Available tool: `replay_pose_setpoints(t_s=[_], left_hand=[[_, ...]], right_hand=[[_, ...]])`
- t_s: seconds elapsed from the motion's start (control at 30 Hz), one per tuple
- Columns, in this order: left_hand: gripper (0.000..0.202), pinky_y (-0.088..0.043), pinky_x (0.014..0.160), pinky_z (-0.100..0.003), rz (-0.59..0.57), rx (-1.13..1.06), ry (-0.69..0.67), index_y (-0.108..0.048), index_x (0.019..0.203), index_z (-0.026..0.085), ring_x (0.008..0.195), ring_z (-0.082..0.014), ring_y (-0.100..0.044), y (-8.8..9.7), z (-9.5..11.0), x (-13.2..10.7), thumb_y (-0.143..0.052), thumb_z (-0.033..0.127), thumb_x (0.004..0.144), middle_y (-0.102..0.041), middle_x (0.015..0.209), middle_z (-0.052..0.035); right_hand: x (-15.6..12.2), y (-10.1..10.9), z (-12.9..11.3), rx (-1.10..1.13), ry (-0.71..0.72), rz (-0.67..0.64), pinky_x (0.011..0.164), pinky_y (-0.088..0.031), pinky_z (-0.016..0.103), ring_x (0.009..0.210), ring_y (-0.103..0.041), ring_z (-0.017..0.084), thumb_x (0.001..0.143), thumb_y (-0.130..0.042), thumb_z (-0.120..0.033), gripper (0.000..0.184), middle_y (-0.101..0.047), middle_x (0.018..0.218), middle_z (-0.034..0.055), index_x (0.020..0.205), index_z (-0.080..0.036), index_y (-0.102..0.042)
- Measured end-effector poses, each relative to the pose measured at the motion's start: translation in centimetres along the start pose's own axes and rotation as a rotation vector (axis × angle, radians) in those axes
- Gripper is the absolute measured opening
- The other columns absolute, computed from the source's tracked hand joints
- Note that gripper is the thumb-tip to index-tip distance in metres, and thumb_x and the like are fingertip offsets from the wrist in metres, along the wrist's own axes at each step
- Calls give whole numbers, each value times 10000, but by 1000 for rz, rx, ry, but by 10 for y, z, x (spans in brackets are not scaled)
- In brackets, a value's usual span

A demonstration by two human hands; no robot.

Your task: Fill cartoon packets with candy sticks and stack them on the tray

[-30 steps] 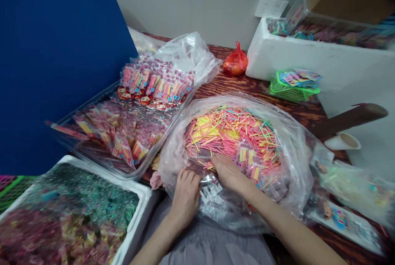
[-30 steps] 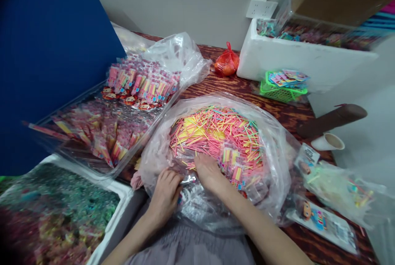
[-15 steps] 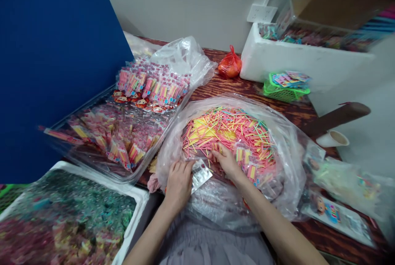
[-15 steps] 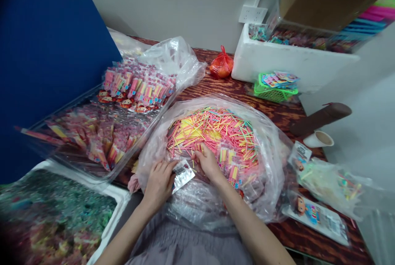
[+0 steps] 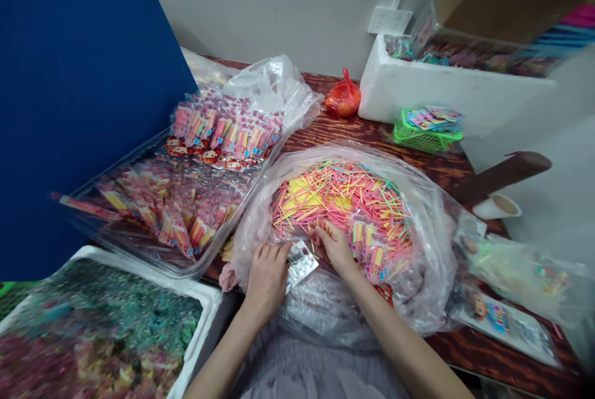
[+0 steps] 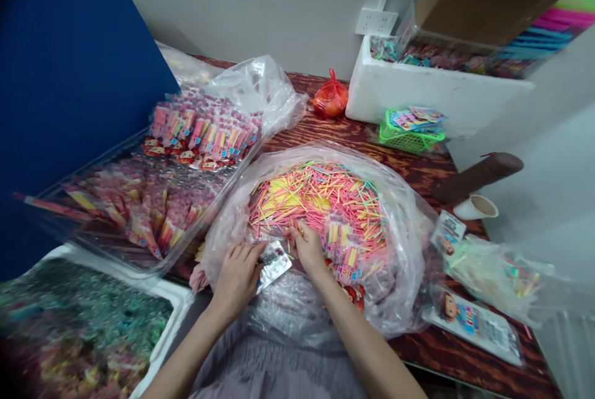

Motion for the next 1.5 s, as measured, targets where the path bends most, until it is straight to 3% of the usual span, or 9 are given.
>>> replay_pose_setpoints(t_s=[0.1, 0.2, 0.43, 0.57, 0.67, 0.83, 1.0, 1.23, 1.5], left_hand=[[454, -379, 1003, -479, 12, 4, 4, -492, 1305, 165, 1009, -268, -562, -1, 0, -1, -499, 118, 853, -640, 1110, -103], [549, -393, 1003, -497, 40, -26, 17, -364, 1416, 143, 1070, -283, -562, 3, 1, -2, -500, 174, 886, -624, 1158, -133], [600, -383, 1073, -465, 155, -244, 43, -176, 1510, 200, 1341, -270, -412, 34, 25, 5, -430, 266, 970, -449, 1436, -161], [642, -278, 1157, -467, 82, -291, -132, -109, 1530, 167, 1461, -255, -212, 24, 60, 21, -412, 278, 975, -272, 1565, -155], [627, -238, 1172, -488, -34, -256, -287, -149, 1525, 163, 1461, -250, -219, 6, 77, 24, -419, 294, 975, -294, 1562, -143], [514, -337, 1108, -453, 56, -228, -144, -299, 1463, 147, 1396, -255, -331, 10, 48, 16, -417, 253, 975, -381, 1501, -162], [330, -427, 900, -500, 60, 18, 46, -564, 1185, 145, 1019, -315, -547, 11, 9, 6, -578, 302, 895, -624, 1094, -132], [75, -425, 797, -397, 164, -82, 77, -555, 892, 159, 839, -244, -536, 3, -1, -1, -559, 233, 900, -587, 843, -63], [228, -432, 720, -332, 199, -157, -8, -616, 862, 164, 809, -213, -548, 5, -4, -3, -414, 176, 968, -597, 833, -62]], right_hand=[[12, 4, -18, -164, 103, 49, 664, -414, 288, 691, -561, 181, 871, -490, -404, 246, -636, 741, 15, 730, -218, -569], [16, 10, -30, -118, 131, 86, 703, -430, 293, 757, -567, 192, 871, -476, -421, 252, -631, 766, 21, 766, -218, -582], [-23, 4, -13, 114, 62, -68, 673, -447, 293, 709, -561, 180, 882, -535, -477, 297, -635, 792, 31, 888, -210, -663], [-35, -2, 1, 100, 171, -60, 783, -469, 317, 811, -591, 203, 886, -545, -461, 285, -669, 872, 40, 906, -208, -676], [-36, -2, 7, 139, 198, -20, 838, -482, 344, 880, -610, 224, 867, -572, -480, 311, -693, 954, 59, 982, -211, -678], [-39, -1, 3, 156, 200, -57, 824, -476, 314, 873, -617, 201, 916, -537, -393, 213, -686, 931, 35, 937, -234, -677], [-40, 0, -2, 147, 189, -64, 794, -463, 296, 856, -620, 192, 935, -518, -330, 200, -678, 879, 30, 880, -226, -680], [-39, 2, -7, 96, 217, -49, 785, -462, 301, 862, -621, 196, 936, -517, -320, 196, -687, 887, 33, 906, -229, -688], [-38, 3, -3, 61, 231, -54, 804, -455, 299, 888, -623, 198, 935, -513, -317, 207, -683, 915, 40, 878, -225, -690]])
Point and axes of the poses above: each hand's wrist, its own x-axis towards the middle knuckle, its own y-axis out of the back of the hand, z = x × y, the point moved 6 cm from there along x, towards the middle knuckle
